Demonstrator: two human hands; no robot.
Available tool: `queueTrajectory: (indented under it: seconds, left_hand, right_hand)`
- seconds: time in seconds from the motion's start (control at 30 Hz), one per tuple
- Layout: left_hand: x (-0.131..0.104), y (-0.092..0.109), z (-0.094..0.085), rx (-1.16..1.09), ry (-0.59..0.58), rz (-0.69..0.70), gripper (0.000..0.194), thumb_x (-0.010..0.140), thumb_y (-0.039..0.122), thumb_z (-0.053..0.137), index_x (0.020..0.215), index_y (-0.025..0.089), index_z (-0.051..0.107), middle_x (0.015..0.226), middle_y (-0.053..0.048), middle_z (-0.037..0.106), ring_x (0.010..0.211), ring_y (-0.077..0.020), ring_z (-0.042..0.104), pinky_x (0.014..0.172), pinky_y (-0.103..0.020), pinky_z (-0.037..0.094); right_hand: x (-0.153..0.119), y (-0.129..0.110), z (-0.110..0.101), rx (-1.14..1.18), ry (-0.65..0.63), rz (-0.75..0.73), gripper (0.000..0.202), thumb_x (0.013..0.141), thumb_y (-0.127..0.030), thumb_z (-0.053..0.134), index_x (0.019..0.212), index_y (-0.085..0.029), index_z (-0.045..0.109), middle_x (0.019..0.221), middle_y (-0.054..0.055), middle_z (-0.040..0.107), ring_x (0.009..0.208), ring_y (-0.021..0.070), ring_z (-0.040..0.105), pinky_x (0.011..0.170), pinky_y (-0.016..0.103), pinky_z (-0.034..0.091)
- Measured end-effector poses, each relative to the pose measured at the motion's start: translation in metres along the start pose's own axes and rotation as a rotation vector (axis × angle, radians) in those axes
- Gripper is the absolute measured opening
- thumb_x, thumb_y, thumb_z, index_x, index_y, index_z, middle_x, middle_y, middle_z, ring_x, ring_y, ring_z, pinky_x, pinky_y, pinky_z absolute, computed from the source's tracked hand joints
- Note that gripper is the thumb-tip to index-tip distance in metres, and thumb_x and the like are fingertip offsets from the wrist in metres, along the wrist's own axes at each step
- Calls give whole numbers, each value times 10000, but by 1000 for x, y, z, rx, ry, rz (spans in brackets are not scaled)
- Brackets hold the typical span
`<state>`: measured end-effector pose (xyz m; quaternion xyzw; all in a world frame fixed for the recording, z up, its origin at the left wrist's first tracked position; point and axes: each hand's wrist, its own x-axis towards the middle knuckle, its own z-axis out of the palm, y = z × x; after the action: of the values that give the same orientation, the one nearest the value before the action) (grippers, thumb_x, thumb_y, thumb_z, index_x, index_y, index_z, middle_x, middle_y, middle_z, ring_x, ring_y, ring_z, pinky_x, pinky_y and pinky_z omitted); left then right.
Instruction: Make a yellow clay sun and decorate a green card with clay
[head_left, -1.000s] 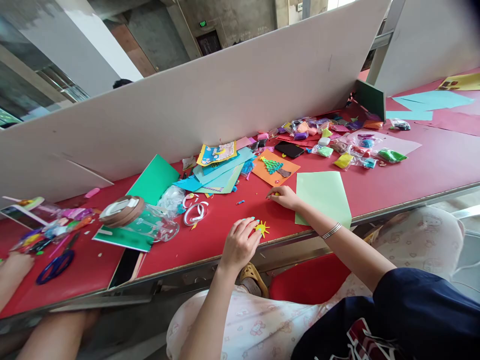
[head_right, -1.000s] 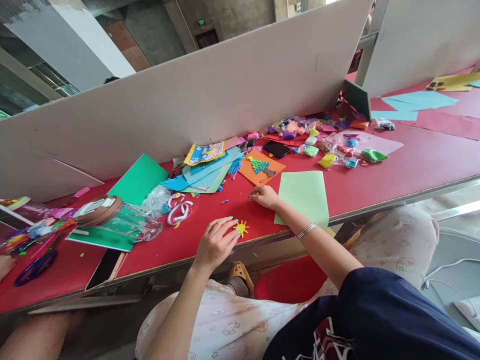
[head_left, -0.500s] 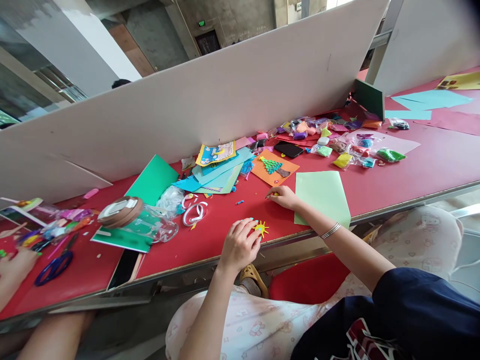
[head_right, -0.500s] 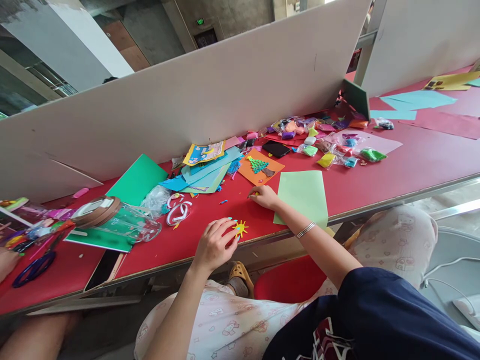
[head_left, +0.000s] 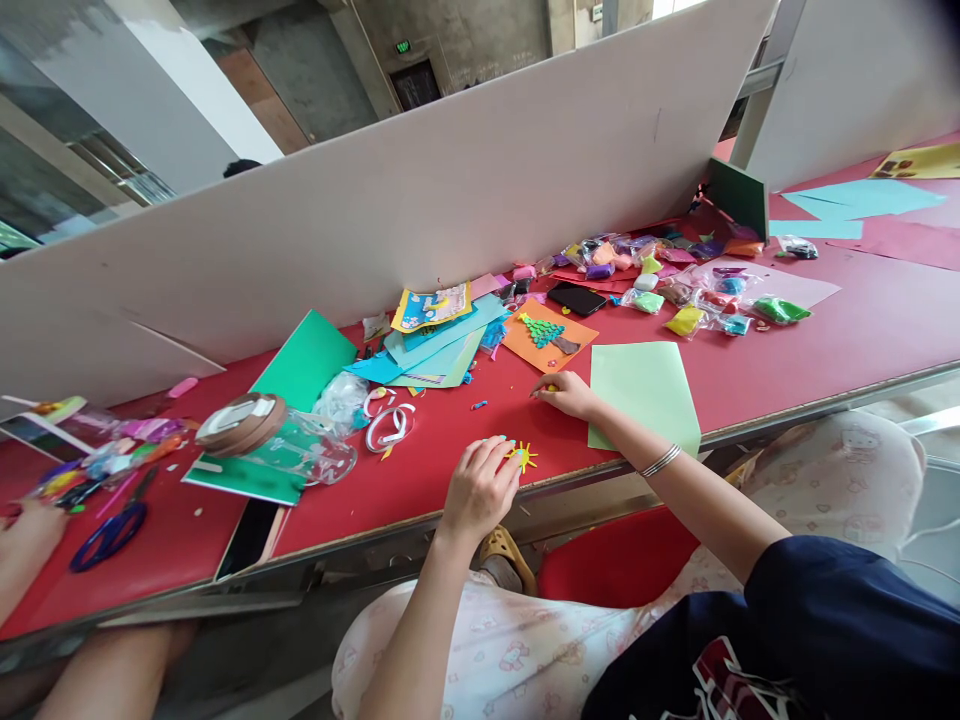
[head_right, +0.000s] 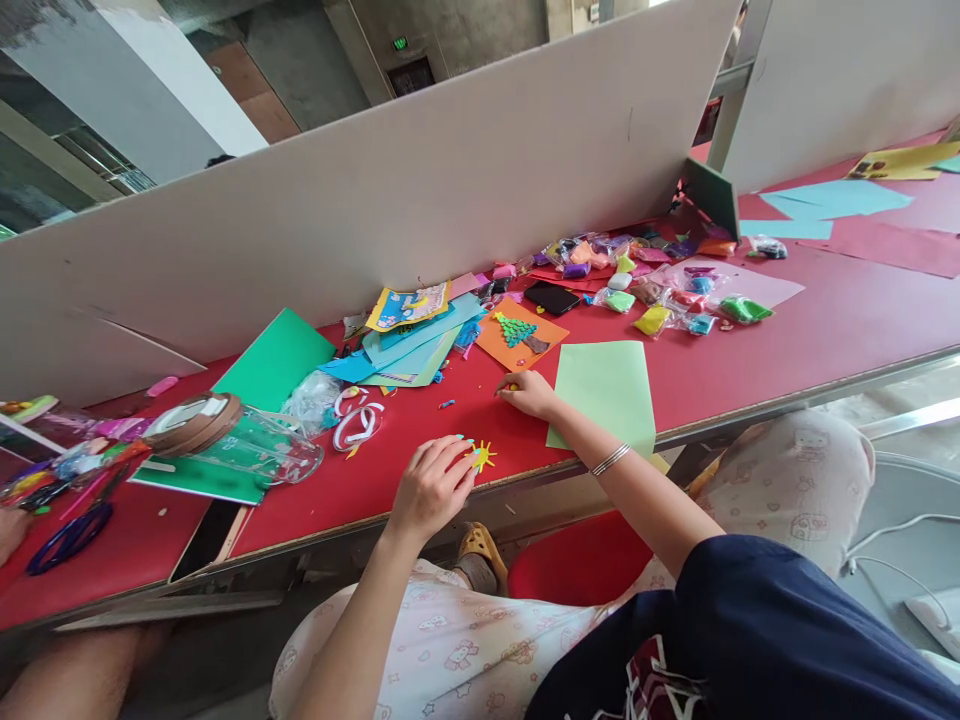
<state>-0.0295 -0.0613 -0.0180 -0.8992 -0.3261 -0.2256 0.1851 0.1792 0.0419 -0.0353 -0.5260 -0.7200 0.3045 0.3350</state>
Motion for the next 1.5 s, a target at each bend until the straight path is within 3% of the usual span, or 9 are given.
queueTrajectory:
  seconds: [0.3, 0.43, 0.6, 0.73, 1.03, 1.27, 1.4, 1.5]
  left_hand:
    - [3, 1, -6, -101, -34, -81, 182, 764, 140, 571, 922, 182, 651, 983, -73, 663, 981, -234, 569, 854, -391, 459]
    - [2, 2, -7, -164, -125, -131, 290, 741, 221, 609, 1027, 176, 632, 1097, -98, 620, 1067, -261, 527, 919, -426, 427]
    - [-2, -2, 2, -82, -165, -157, 398, 791, 330, 612, 1147, 156, 580, 1181, -131, 584, 1119, -281, 500, 948, -456, 405]
    - [-1, -7, 5, -32, -132, -114, 381, 794, 345, 623, 1125, 159, 592, 1161, -126, 598, 1105, -275, 515, 940, -447, 407]
    - [5, -3, 1, -26, 26, -5, 106, 808, 256, 592, 844, 177, 653, 936, -70, 670, 928, -220, 590, 875, -404, 442]
    - [5, -1, 3, -32, 55, 6, 81, 799, 190, 574, 830, 180, 649, 890, -57, 677, 892, -206, 594, 846, -387, 459]
    - [6, 0, 2, -42, 41, 5, 98, 807, 204, 565, 838, 190, 657, 889, -59, 677, 895, -208, 594, 850, -394, 458]
    - [6, -1, 1, -76, 21, -32, 103, 806, 212, 567, 843, 194, 661, 895, -60, 674, 899, -208, 591, 851, -394, 457]
  right_hand:
    - [0, 0, 0, -23, -6, -6, 150, 751, -181, 560, 784, -185, 706, 773, 11, 687, 706, 147, 590, 654, 233, 405]
    - [0, 1, 0, -27, -7, -12, 151, 757, -186, 559, 788, -183, 707, 780, 12, 688, 710, 144, 592, 659, 230, 407]
    - [0, -1, -2, -23, -17, -26, 157, 764, -169, 553, 799, -178, 706, 795, 16, 696, 723, 145, 605, 670, 224, 421]
    - [-1, -3, -2, -26, -14, -27, 158, 762, -161, 554, 799, -176, 708, 789, 20, 696, 714, 148, 605, 665, 227, 424]
    - [-1, -3, -1, -36, -3, -31, 161, 765, -161, 552, 792, -171, 710, 740, 11, 683, 667, 130, 584, 640, 213, 410]
    - [-1, -4, -2, -75, -11, -43, 163, 774, -174, 541, 811, -166, 700, 738, 13, 670, 655, 123, 567, 619, 209, 386]
    - [-10, -10, -3, -118, -52, -81, 144, 755, -285, 599, 815, -183, 681, 702, 3, 634, 632, 125, 540, 587, 218, 351]
    - [-22, -16, -3, -171, -155, -174, 303, 620, -429, 720, 813, -208, 647, 655, -20, 589, 595, 131, 513, 555, 226, 318]
